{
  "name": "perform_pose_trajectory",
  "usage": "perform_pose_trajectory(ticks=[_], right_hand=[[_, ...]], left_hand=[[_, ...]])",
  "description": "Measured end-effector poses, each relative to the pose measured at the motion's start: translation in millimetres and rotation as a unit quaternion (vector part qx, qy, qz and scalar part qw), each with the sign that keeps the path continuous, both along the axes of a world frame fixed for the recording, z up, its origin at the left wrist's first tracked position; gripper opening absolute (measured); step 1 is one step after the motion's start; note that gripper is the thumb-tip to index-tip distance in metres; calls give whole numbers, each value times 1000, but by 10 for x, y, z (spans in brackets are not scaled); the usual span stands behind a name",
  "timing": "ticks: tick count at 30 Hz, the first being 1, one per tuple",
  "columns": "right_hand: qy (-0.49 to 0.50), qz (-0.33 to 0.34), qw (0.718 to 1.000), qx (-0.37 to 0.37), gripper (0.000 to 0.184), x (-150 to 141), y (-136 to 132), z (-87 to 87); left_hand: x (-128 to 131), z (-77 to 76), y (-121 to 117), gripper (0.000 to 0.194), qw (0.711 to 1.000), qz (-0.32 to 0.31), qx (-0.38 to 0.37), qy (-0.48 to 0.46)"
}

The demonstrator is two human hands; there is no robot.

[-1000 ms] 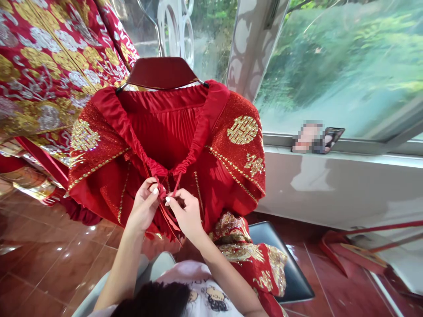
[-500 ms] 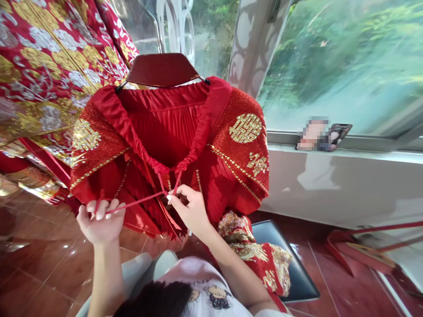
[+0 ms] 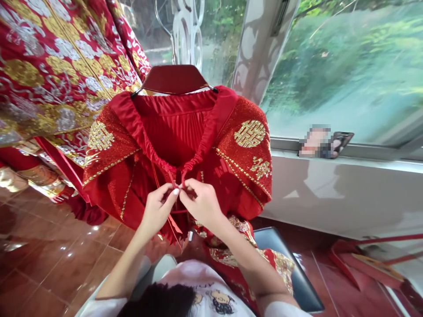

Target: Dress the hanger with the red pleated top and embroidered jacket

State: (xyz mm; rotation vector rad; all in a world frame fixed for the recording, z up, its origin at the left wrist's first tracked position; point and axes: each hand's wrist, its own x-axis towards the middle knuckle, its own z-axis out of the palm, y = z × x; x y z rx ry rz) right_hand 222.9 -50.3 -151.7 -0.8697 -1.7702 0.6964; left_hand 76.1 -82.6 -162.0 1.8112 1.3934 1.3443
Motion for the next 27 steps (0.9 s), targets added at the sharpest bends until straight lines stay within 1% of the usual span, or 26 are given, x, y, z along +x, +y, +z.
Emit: perform_pose_trajectory(ticks=[2,3,5,7,9,10,12,13,14,15,16,17,18,19,21,22,23,24,25,26,27], right_hand=[[-19,-29,997,70,12,170,70,156],[-31,-46,993,109,18,259,101,259],[-64,-65,980,177,34,432,154,501],[-88,-59,969,222,41,600,207,760],[-94,-62,958,264,40,783,294,981],[-92,-79,951,283,39,884,360,1065],[-65,-140,944,291,33,1096,542,1163],[-44,-171,946,273,29,1196,650,1178],[-24,-196,950,243,26,1282,763,1175],[-5,-212,954,211,25,1348,873,1158],[7,-216,959,184,27,1390,972,1131],[6,-215,961,173,28,1404,1055,1098],[-4,-211,961,180,28,1393,1118,1064],[-23,-207,957,204,25,1360,1160,1030],[-84,-208,938,265,16,1247,1182,970],[-122,-220,923,291,14,1177,1170,944],[-159,-236,907,309,14,1102,1146,920],[-193,-252,892,321,16,1023,1117,897],[-223,-264,877,333,19,940,1086,875],[-248,-270,863,348,21,854,1057,853],[-270,-263,852,363,25,766,1034,828]], left_hand=[[-126,175,16,23,996,28,62,60],[-192,295,14,20,990,40,109,82],[-304,583,-5,14,970,54,210,113],[-399,898,-32,7,944,65,297,129],[-532,1184,-34,4,922,86,358,123],[-629,1304,-17,5,914,109,374,116],[-884,1482,59,8,893,184,401,85],[-1027,1542,116,9,886,224,398,81],[-1167,1583,181,7,874,258,405,70],[-1291,1607,249,6,871,281,396,73],[-1389,1617,313,8,870,291,390,77],[-1453,1616,368,11,873,294,379,88],[-1482,1605,410,14,875,298,367,103],[-1475,1587,439,17,871,310,363,115],[-1374,1525,467,19,855,352,345,164],[-1293,1479,475,17,833,384,347,193],[-1202,1423,488,14,803,418,364,218],[-1109,1356,510,13,776,434,387,246],[-1019,1281,543,17,753,422,424,275],[-935,1202,589,23,732,382,475,305],[-860,1125,646,28,712,316,525,342]])
